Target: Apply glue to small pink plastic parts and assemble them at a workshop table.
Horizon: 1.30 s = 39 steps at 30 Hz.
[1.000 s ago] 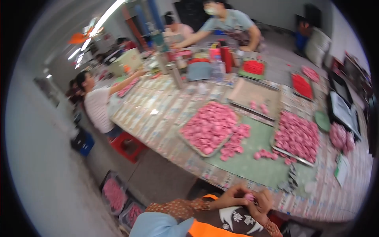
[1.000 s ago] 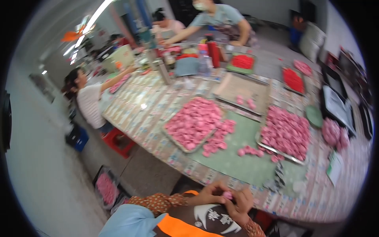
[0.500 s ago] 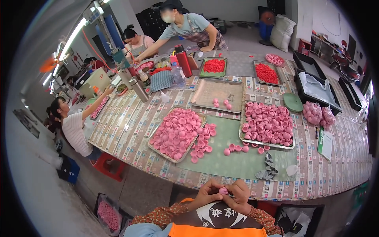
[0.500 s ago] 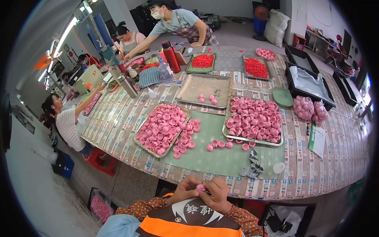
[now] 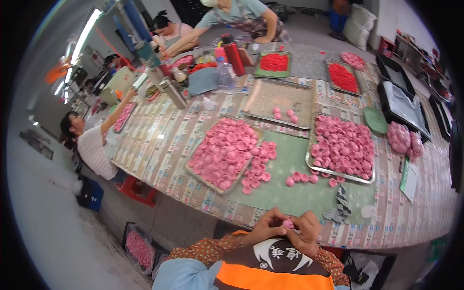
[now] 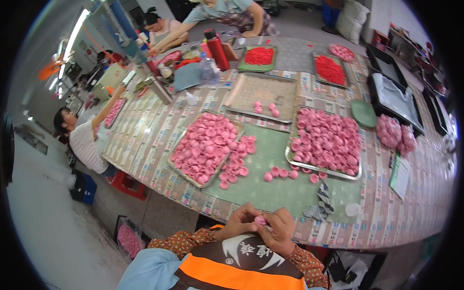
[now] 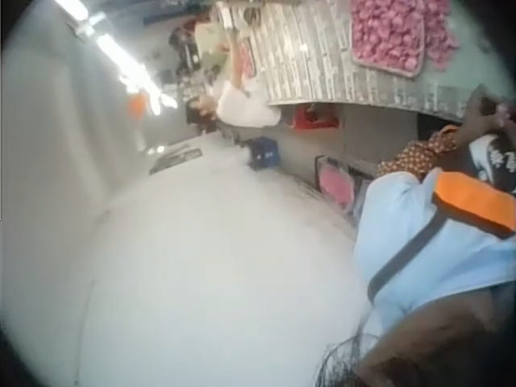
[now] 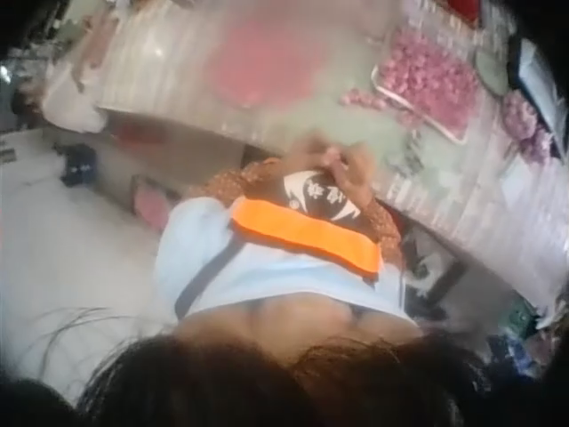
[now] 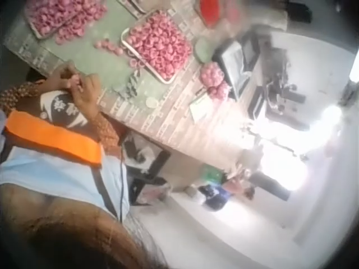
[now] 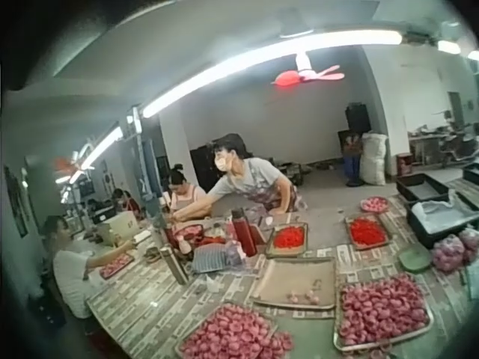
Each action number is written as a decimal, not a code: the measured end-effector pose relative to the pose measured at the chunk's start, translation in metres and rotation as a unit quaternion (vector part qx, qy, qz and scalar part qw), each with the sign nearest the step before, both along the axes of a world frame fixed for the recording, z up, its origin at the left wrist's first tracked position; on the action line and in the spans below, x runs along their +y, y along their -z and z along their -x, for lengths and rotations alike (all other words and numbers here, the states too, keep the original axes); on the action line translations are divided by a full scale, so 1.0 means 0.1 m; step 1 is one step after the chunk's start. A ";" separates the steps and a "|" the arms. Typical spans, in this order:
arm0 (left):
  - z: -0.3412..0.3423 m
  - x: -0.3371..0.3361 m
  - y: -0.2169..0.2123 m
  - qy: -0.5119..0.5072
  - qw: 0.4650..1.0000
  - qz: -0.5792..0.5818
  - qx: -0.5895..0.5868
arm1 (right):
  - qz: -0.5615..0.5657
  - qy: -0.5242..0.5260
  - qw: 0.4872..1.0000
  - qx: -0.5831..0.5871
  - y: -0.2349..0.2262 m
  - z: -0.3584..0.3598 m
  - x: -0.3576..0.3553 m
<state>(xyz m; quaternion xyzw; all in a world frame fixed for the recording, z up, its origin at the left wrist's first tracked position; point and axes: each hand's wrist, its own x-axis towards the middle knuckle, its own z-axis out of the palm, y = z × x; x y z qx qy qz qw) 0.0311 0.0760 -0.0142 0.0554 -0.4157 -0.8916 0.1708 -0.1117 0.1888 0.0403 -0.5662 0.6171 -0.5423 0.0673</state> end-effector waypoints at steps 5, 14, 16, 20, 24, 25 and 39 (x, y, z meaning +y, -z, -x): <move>0.21 0.03 0.07 0.020 0.999 -0.028 0.007 | -0.033 0.039 0.999 0.009 0.02 0.08 0.07; 0.30 -0.05 -0.08 0.024 0.999 -0.035 -0.002 | -0.097 0.022 0.995 -0.008 -0.01 0.19 0.05; 0.33 -0.08 -0.04 0.019 0.999 -0.031 0.003 | -0.172 -0.001 0.985 0.005 -0.06 0.22 0.02; 0.37 -0.13 -0.03 0.024 0.999 -0.039 -0.002 | -0.172 -0.001 0.985 -0.012 -0.03 0.25 -0.03; 0.38 -0.15 -0.01 0.028 0.998 -0.052 -0.007 | -0.161 0.003 0.987 -0.012 -0.02 0.26 -0.06; 0.38 -0.15 0.00 0.026 0.998 -0.052 -0.007 | -0.161 0.002 0.987 -0.013 -0.02 0.26 -0.06; 0.41 -0.16 0.07 0.014 0.997 -0.073 0.005 | -0.157 -0.010 0.987 0.001 0.05 0.30 -0.11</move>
